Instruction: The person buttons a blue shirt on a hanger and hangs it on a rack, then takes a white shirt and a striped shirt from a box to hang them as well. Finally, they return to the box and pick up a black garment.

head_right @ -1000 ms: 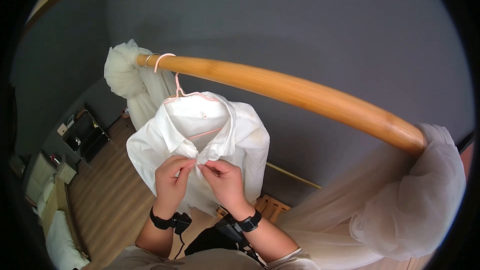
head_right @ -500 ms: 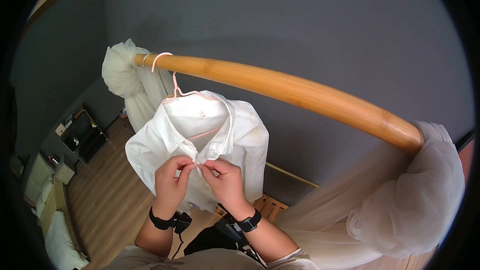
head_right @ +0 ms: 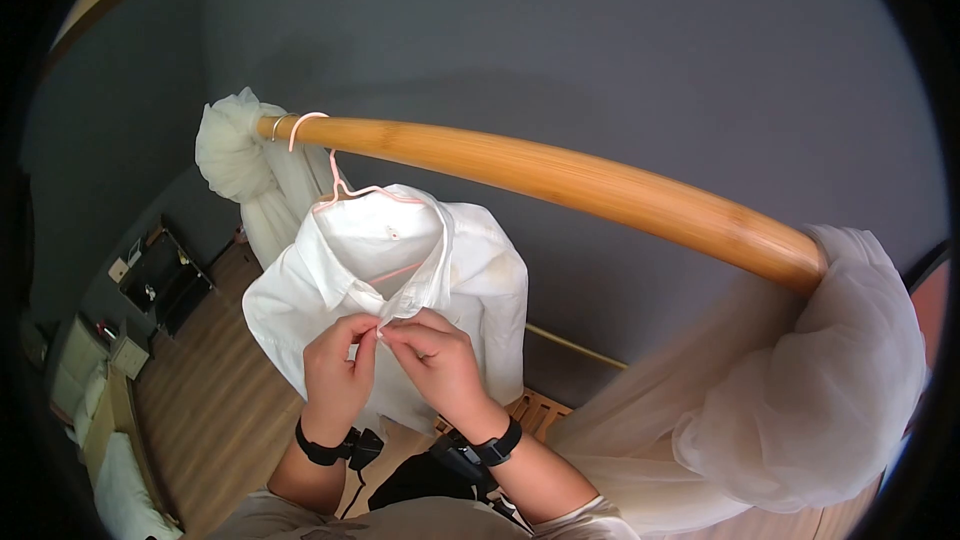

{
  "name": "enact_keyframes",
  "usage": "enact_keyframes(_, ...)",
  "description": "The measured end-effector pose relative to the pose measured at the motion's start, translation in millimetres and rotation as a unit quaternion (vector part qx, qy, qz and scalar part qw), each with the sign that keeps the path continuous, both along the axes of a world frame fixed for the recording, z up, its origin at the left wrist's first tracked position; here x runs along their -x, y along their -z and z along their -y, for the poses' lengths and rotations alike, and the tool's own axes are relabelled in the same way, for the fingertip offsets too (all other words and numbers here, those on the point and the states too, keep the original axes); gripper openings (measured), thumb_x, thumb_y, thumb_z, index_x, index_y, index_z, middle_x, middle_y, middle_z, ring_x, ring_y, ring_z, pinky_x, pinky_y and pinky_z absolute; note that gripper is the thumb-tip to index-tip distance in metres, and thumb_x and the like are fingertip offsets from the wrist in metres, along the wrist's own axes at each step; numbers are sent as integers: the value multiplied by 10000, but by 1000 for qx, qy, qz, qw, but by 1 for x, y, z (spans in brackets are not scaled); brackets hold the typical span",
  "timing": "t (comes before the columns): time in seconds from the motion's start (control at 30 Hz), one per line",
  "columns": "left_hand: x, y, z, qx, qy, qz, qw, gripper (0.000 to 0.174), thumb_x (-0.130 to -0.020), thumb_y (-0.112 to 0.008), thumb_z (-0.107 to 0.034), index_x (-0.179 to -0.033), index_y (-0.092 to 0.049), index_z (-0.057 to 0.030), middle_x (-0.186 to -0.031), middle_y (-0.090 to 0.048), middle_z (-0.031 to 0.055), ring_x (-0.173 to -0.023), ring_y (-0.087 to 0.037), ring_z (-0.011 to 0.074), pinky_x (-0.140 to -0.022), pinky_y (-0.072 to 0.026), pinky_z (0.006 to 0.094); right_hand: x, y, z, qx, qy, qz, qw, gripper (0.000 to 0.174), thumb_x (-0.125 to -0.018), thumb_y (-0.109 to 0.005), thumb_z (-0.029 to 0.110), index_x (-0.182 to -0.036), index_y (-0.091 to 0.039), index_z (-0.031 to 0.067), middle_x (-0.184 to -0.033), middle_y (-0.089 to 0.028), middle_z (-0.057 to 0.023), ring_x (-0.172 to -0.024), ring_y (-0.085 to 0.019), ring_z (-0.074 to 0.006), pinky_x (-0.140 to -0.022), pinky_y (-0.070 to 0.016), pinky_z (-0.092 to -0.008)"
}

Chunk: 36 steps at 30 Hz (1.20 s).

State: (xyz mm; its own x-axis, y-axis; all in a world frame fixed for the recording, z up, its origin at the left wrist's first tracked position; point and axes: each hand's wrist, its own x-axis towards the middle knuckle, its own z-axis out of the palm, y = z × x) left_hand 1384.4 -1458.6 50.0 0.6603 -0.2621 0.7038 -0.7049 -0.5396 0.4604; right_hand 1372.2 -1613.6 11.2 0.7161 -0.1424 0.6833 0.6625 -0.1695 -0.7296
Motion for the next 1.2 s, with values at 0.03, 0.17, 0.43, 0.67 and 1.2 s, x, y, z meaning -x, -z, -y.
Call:
enact_keyframes(0.03, 0, -1, 1, 20, 18, -18, 999, 135, -929, -698, -4, -1063, -691, -14, -945, -738, 153, -829, -732, 312, -742, -571, 379, -1, 0, -1, 8, 14, -5, 1000, 170, -856, -776, -38, -1018, -758, 10, -937, -717, -96, -813, -694, -225, -680, -543, -309)
enact_keyframes(0.17, 3, -3, 5, 85, 78, -100, 988, 152, -949, -695, -6, -1099, -698, 13, -949, -763, 141, -841, -759, 223, -775, -592, 320, 6, -4, -2, 22, 64, -16, 998, 165, -855, -793, -33, -982, -706, 28, -940, -719, -78, -813, -701, -213, -678, -559, -302)
enact_keyframes(0.43, -27, 15, -3, 230, 156, -255, 926, 78, -990, -661, 33, -1063, -689, 39, -953, -743, 69, -835, -703, 106, -776, -603, 269, -2, 2, -9, 45, 117, 35, 991, 264, -829, -817, -24, -960, -596, 39, -917, -702, -103, -838, -718, -258, -709, -570, -339)
enact_keyframes(0.67, -24, 17, 5, 249, 158, -243, 924, 91, -966, -673, 56, -1050, -659, 25, -942, -743, 49, -826, -700, 98, -752, -580, 250, 11, -9, -4, 73, 139, 49, 986, 242, -842, -802, -18, -993, -622, 41, -922, -697, -123, -834, -704, -304, -717, -566, -366)
enact_keyframes(1.2, -41, 37, 7, 235, 148, -215, 936, 213, -888, -725, 44, -1066, -619, -5, -902, -749, 70, -857, -740, 120, -717, -574, 268, 1, 5, -10, 104, 189, 55, 975, 232, -875, -710, -46, -1085, -651, 33, -943, -684, -135, -871, -689, -295, -795, -571, -385)
